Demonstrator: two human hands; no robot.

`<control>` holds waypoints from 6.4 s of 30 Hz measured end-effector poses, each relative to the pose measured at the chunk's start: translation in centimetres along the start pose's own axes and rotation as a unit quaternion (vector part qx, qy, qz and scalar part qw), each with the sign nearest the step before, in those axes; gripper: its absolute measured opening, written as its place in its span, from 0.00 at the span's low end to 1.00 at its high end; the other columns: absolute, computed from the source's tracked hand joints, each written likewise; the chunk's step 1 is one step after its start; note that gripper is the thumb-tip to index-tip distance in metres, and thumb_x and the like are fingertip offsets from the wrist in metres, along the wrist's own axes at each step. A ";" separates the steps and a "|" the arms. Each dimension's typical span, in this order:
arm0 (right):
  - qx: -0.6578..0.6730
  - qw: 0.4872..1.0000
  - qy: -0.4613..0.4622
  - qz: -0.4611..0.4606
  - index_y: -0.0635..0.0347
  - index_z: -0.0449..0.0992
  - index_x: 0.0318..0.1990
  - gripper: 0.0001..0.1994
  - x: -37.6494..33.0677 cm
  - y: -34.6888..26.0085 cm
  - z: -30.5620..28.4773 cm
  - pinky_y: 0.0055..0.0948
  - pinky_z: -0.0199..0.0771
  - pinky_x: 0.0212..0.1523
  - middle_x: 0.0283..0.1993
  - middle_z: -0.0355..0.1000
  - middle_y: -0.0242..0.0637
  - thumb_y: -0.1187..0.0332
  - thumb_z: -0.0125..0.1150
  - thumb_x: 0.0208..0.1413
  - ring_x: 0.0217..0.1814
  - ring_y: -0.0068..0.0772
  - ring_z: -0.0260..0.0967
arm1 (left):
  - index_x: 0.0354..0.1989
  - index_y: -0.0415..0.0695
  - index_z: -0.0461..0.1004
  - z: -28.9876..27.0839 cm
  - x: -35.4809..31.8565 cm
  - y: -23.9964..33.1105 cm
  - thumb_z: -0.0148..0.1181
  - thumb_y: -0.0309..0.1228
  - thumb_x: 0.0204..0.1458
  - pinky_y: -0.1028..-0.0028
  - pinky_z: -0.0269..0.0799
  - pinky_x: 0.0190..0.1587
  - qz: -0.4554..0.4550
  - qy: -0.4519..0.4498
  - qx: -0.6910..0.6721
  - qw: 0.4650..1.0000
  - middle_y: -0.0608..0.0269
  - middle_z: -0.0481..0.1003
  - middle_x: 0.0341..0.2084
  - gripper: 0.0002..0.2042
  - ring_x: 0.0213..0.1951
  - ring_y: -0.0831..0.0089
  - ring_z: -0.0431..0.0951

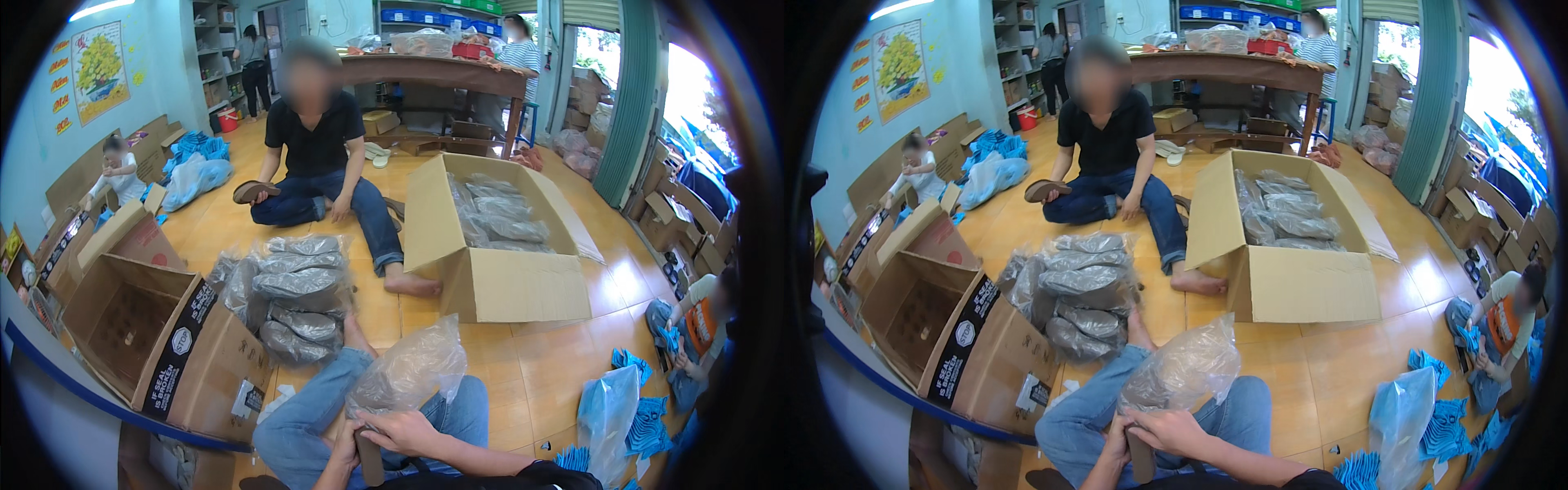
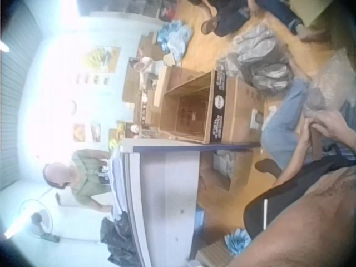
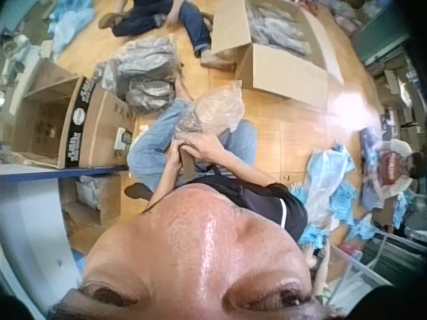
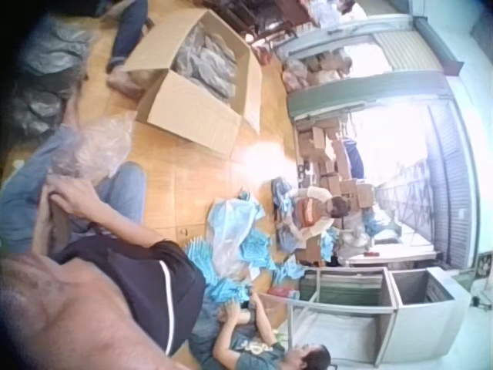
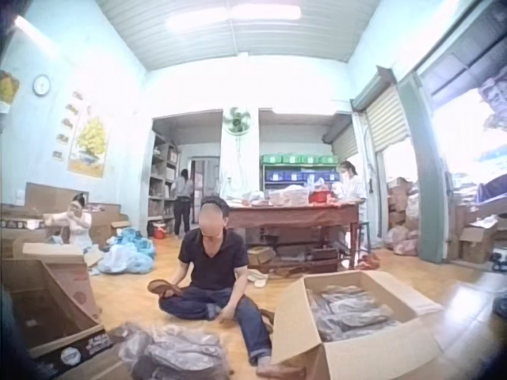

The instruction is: The person sits on the floor and repeatedly picks up, inspects, and stacks brown shoe insoles. They handle the insoles one by one, turning them over to check the tread pattern, and place them into a neat pile on the floor.

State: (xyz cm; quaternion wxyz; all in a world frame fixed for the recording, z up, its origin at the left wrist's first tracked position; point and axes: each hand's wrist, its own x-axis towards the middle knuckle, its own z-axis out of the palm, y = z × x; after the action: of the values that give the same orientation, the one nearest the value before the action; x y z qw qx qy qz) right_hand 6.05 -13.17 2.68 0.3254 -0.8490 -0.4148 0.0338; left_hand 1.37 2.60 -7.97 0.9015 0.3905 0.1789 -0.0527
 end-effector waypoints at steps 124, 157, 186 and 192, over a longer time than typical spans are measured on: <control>0.695 0.673 0.223 0.117 0.61 0.69 0.56 0.14 -7.2 10.4 -12.4 0.11 0.56 0.16 0.21 0.65 0.20 0.72 0.49 0.64 0.14 0.08 0.55 | 0.41 0.39 0.79 17.8 1.2 0.4 0.56 0.22 0.53 0.68 0.73 0.49 0.065 -0.276 0.424 0.860 0.55 0.79 0.42 0.09 0.44 0.63 0.79; 0.685 0.653 0.292 0.138 0.63 0.44 0.69 0.52 -11.5 13.6 -9.7 0.41 0.53 0.67 0.66 0.54 0.44 0.58 0.71 0.40 0.68 0.41 0.53 | 0.68 0.40 0.21 21.8 3.5 -2.3 0.77 0.53 0.32 0.57 0.45 0.68 0.223 -0.268 0.479 0.805 0.40 0.38 0.68 0.70 0.69 0.49 0.44; 0.568 0.803 0.051 0.173 0.70 0.40 0.69 0.52 -8.9 13.5 -6.8 0.39 0.46 0.70 0.67 0.50 0.53 0.54 0.69 0.47 0.72 0.45 0.46 | 0.67 0.35 0.50 17.9 2.6 -2.1 0.58 0.41 0.48 0.65 0.58 0.62 -0.148 -0.104 0.184 0.966 0.49 0.62 0.60 0.39 0.60 0.59 0.64; 0.686 0.688 0.027 0.236 0.71 0.42 0.67 0.46 -9.2 15.0 -9.1 0.36 0.51 0.68 0.65 0.53 0.47 0.63 0.67 0.48 0.69 0.38 0.51 | 0.71 0.36 0.35 19.1 2.4 -1.9 0.66 0.53 0.43 0.64 0.44 0.68 0.056 -0.184 0.231 0.954 0.49 0.46 0.68 0.56 0.68 0.60 0.49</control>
State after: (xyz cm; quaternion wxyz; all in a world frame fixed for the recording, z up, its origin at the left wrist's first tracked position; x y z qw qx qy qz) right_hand 13.27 -31.24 -0.78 0.8094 -0.4595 -0.0535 0.3618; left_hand 8.56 -12.39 1.87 0.8054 0.5811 -0.0292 -0.1128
